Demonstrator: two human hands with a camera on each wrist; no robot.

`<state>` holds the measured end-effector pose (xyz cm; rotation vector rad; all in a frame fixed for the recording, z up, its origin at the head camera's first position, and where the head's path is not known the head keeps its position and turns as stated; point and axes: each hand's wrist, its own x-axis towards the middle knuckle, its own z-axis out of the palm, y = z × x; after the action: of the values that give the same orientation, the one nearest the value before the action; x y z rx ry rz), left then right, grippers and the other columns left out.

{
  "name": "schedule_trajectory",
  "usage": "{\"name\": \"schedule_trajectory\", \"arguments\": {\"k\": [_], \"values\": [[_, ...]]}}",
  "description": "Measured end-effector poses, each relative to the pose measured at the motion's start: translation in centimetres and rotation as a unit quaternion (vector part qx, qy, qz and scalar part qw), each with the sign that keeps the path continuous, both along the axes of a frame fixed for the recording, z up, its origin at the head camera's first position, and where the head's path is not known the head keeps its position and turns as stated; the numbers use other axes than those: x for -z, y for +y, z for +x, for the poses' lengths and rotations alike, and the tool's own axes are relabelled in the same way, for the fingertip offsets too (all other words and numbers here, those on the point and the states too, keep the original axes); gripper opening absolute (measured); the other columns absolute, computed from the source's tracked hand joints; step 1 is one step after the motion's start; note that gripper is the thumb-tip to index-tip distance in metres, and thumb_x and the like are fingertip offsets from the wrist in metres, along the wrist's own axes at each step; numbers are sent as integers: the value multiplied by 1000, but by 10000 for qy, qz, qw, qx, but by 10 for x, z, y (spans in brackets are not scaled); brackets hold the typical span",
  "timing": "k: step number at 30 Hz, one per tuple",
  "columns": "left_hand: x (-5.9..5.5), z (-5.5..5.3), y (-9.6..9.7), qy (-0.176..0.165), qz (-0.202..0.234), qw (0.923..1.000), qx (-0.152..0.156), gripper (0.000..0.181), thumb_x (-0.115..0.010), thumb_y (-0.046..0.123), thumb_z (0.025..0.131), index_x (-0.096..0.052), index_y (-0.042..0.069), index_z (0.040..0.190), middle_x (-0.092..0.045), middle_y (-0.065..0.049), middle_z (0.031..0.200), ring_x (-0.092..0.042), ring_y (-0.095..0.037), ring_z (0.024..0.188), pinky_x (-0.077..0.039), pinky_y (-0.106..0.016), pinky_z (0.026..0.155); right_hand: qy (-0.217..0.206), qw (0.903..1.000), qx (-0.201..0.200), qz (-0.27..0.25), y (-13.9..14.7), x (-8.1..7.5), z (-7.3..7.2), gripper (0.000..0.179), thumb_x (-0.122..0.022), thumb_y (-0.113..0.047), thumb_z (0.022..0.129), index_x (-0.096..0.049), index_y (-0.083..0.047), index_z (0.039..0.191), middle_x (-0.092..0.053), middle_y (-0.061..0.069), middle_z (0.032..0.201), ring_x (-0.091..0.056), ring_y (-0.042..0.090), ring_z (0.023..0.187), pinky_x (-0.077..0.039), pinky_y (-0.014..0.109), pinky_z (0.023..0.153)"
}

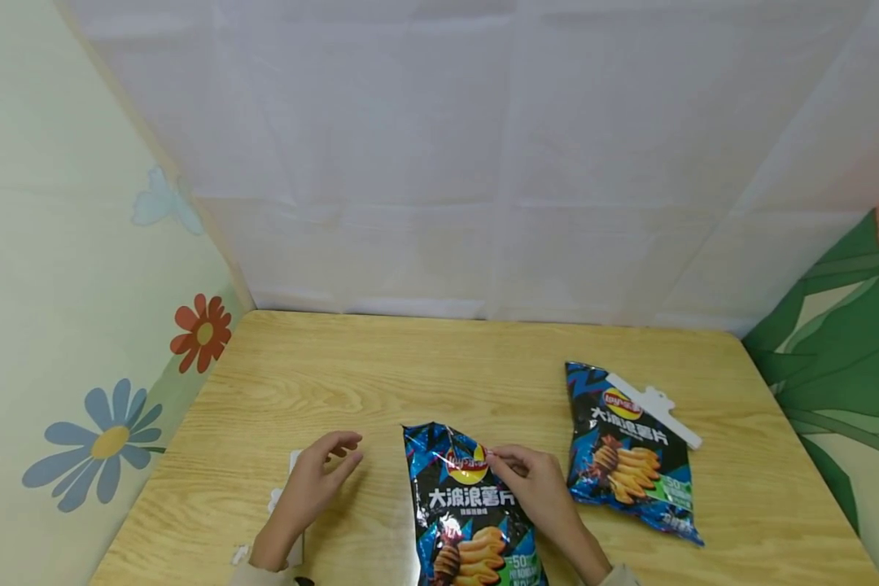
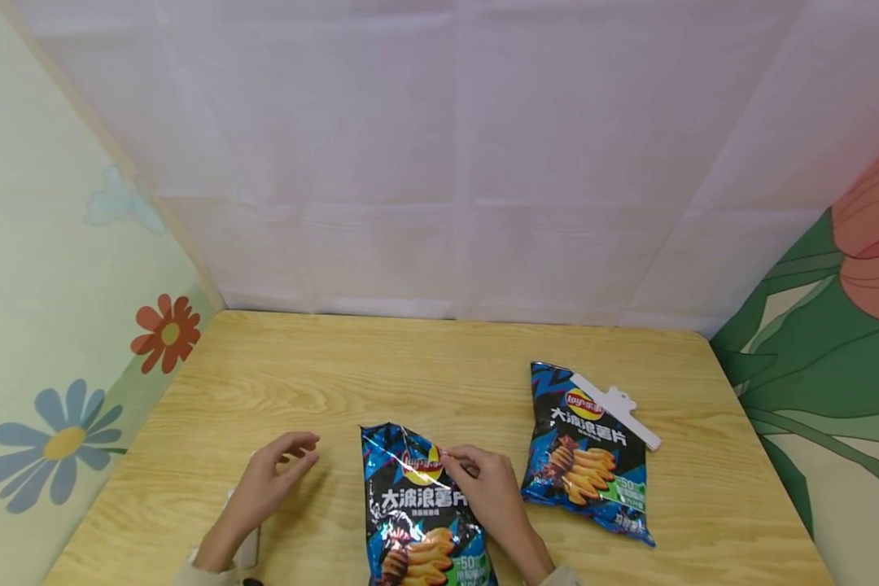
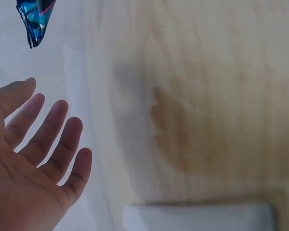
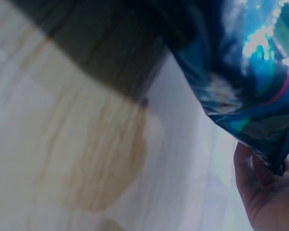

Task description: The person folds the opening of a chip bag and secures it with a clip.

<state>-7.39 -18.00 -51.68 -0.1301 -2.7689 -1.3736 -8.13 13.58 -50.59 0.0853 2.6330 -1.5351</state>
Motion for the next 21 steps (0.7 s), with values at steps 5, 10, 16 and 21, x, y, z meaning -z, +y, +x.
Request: {"name": "schedule_trajectory", "arguments": {"k": [5, 10, 16, 21], "values": [[5, 7, -8, 48, -28, 10000, -81, 24, -70, 11, 91, -68, 7, 115, -71, -3, 110, -61, -15, 96, -56, -35, 84, -40, 9999, 26, -111, 1, 0, 0, 12, -72, -16, 91, -77, -8, 97, -77, 3, 88, -72, 8, 77, -55, 19, 68], [8, 14, -13, 210, -270, 9991, -245, 24, -70, 13, 92, -68, 9, 115, -72, 0, 110, -61, -14, 97, -52, -38, 89, -14, 9999, -15, -131, 2, 1, 0, 12, -71, -16, 91, -77, -9, 97, -77, 3, 88, -72, 7, 78, -56, 19, 69], [8, 20, -21, 121, -319, 9981, -513, 23, -68, 15, 94, -68, 9, 116, -71, -2, 111, -60, -18, 100, -52, -44, 89, -11, 9999, -56, -141, 1, 1, 0, 12, -72, -17, 91, -77, -8, 97, -77, 3, 88, -72, 7, 77, -55, 19, 69], [10, 25, -30, 199, -348, 9964, -747, 23, -68, 11, 93, -67, 6, 115, -71, -6, 109, -60, -22, 101, -51, -51, 89, -29, 9999, -64, -125, 1, 1, 0, 12, -72, -17, 91, -77, -8, 97, -77, 3, 88, -71, 7, 76, -55, 19, 68]]}}
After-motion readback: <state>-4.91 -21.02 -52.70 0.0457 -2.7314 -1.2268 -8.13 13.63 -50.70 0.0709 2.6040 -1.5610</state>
